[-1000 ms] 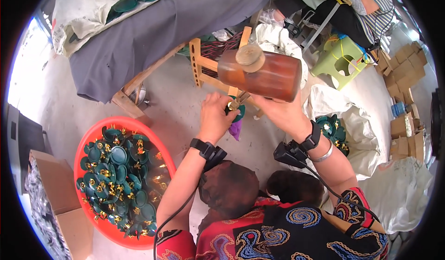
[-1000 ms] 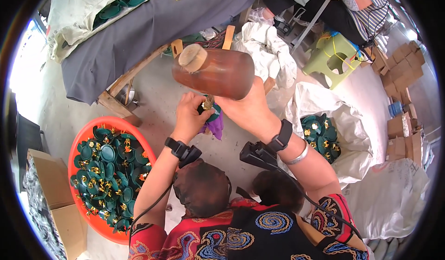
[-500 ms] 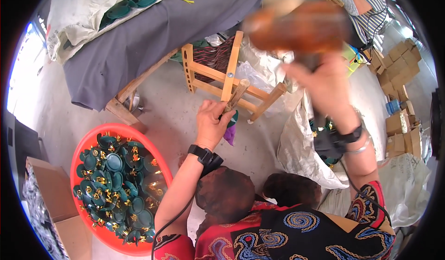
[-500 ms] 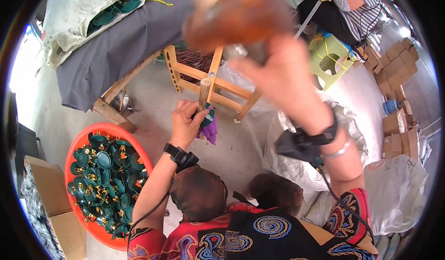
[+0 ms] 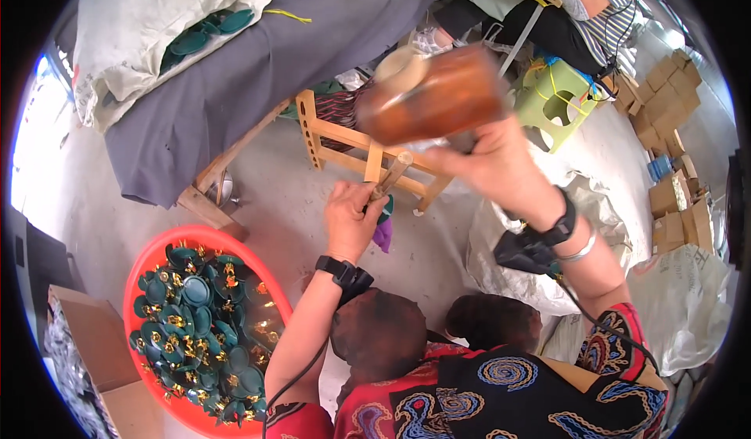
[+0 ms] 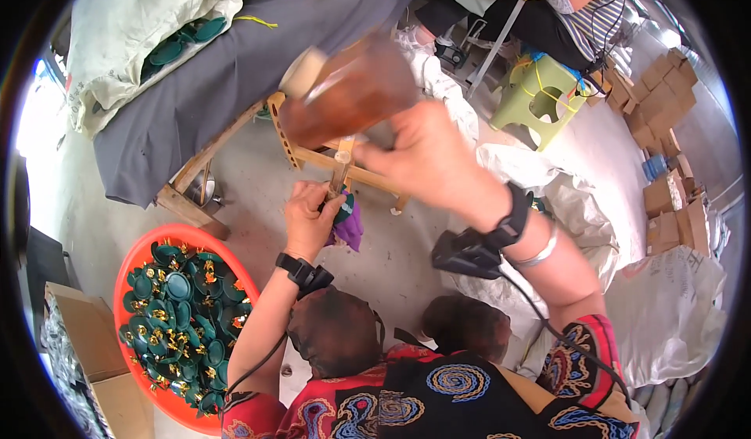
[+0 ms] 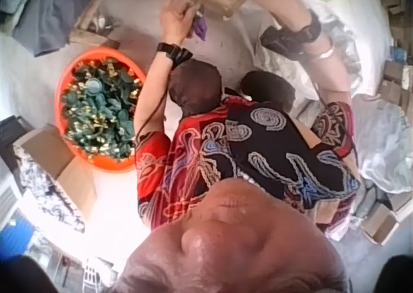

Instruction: Manually assemble plastic components by tapping gold caps onto green bases using a wooden mallet.

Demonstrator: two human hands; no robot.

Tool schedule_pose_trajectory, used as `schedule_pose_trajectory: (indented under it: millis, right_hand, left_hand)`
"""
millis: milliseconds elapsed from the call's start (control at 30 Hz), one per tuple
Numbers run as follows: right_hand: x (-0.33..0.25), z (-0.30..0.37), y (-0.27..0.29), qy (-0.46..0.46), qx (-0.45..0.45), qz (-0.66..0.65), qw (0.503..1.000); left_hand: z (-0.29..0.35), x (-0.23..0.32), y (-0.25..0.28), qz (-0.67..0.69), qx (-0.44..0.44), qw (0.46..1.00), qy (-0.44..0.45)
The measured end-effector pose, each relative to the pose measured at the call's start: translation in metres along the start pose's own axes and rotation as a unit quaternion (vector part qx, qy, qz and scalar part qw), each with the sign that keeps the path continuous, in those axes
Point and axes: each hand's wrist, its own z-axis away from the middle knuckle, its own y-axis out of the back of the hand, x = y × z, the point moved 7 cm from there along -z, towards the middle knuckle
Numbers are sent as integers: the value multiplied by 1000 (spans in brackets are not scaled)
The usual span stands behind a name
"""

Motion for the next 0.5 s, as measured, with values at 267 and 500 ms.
schedule_pose_trajectory:
  millis: [267, 500]
  right_hand:
    - [4, 25, -21, 101, 72, 112, 986]
    - [-28, 132, 13, 93, 17, 25, 995]
  left_hand:
    - [-6, -2, -9, 3, -57, 998, -10]
    - [-55, -9, -46, 155, -204, 945, 202]
